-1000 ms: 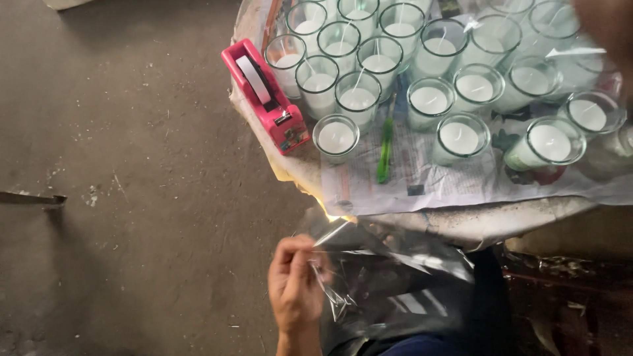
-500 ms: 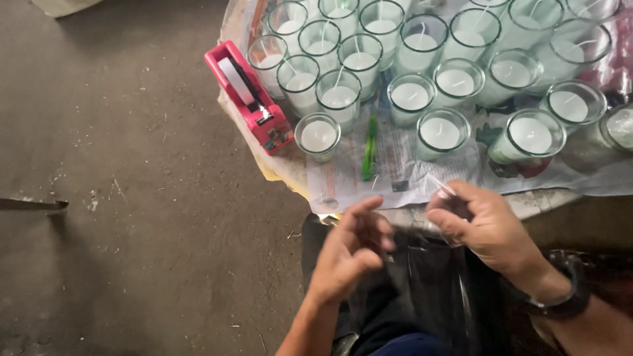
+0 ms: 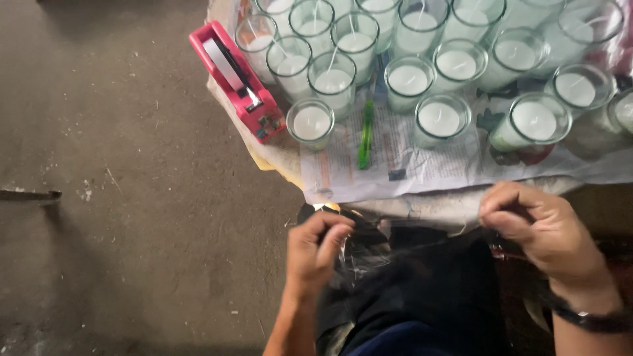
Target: The person wraps individual glass jar candles in clear plastic bags using a tape dispenser to seal the bags. The person handles each candle one at a time, places it into a bag, and secures the opening with tape before setting the wrapped candle aside.
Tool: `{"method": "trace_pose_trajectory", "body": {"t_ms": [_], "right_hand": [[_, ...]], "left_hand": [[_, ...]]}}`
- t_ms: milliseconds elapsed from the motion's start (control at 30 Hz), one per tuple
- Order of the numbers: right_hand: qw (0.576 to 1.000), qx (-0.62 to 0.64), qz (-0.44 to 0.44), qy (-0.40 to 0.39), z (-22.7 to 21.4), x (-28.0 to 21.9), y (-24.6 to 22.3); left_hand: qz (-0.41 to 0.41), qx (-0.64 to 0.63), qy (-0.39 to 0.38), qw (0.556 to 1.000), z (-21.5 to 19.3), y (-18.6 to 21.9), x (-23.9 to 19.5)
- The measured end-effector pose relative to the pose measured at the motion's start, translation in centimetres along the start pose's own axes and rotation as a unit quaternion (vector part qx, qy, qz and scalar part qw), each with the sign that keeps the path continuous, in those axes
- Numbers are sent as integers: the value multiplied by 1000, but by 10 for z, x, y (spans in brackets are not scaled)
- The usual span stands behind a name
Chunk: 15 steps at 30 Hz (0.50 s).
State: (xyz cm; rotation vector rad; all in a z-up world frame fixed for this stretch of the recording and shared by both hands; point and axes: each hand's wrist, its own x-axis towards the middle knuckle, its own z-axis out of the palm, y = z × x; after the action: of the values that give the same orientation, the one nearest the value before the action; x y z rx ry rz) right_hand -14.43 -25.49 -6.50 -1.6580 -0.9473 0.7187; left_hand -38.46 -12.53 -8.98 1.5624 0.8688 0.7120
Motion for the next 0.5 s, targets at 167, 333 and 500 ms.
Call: {"method": "trace_pose_trajectory", "body": {"t_ms": [167,333,500], "right_hand": [[914,264,83,-296,18,12,28],[907,-159,112,-374,131,-30,86],[970,-124,51,-202,133,-62,118]], "left_hand": [[80,44,-89,992,-17,20,4],[96,-134,14,986,-40,6,-6],[115,-133,75,982,-70,-16,-39]]}}
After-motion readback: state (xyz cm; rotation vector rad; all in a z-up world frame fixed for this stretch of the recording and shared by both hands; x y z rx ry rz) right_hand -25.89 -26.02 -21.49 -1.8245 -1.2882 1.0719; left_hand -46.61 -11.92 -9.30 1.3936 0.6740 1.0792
